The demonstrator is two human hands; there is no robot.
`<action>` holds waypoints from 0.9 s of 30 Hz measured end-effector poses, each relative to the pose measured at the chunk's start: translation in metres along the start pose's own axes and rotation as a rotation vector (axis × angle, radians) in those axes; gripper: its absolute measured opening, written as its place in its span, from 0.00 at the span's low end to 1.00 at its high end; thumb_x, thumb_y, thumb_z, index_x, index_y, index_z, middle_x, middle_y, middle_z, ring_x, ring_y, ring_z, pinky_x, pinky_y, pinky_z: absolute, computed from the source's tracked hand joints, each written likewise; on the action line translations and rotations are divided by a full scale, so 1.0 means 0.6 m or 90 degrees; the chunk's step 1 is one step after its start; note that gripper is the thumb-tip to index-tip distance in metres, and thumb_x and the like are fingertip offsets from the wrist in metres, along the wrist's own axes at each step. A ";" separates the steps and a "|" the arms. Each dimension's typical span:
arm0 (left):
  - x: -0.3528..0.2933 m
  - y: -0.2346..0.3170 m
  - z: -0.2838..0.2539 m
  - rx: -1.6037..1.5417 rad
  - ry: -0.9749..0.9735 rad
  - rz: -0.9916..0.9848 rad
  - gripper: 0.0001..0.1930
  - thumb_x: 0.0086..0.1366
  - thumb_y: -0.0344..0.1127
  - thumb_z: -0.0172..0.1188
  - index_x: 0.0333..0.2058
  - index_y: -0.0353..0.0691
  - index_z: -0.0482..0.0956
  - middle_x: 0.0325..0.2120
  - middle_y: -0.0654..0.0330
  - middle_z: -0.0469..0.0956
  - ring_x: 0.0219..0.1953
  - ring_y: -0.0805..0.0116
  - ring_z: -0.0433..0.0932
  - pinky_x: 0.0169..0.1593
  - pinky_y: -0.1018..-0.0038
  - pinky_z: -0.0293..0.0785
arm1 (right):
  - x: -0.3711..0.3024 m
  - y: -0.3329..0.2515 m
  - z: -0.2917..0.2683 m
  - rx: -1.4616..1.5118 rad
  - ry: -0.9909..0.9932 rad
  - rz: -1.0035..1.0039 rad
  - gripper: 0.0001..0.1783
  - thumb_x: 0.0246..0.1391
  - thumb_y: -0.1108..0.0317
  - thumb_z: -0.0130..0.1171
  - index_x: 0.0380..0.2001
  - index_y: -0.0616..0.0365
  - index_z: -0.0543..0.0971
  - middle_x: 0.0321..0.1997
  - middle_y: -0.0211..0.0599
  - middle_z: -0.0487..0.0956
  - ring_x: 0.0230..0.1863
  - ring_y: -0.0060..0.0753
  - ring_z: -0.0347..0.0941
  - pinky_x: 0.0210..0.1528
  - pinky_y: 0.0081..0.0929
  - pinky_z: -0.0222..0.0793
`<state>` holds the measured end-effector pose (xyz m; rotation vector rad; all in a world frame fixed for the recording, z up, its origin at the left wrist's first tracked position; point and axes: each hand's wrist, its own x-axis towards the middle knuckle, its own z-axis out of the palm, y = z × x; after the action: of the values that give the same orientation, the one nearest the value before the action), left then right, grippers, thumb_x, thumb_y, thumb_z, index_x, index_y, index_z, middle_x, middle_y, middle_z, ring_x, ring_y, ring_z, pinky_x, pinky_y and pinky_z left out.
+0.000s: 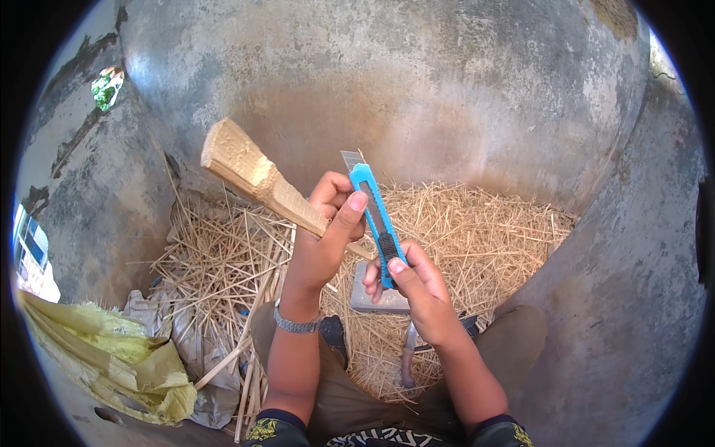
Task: The person sits on a straw-covered floor and uses a large knife to split long bamboo poles into thin strips. They hold the bamboo vertically and strike it with the knife to separate the fibers, occasionally using a blue utility knife for finer adjustments.
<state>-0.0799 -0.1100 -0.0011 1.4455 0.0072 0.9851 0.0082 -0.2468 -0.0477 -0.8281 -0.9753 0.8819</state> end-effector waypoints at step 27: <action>-0.016 0.001 0.012 0.042 -0.042 -0.046 0.09 0.72 0.36 0.59 0.42 0.35 0.76 0.19 0.71 0.71 0.19 0.87 0.64 0.30 0.84 0.71 | -0.003 -0.005 0.004 -0.040 0.046 -0.062 0.19 0.72 0.54 0.48 0.52 0.59 0.69 0.30 0.34 0.77 0.21 0.16 0.68 0.24 0.14 0.63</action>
<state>-0.0822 -0.1214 -0.0043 1.5282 0.0436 0.8848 0.0060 -0.2489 -0.0448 -0.8538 -0.9757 0.7364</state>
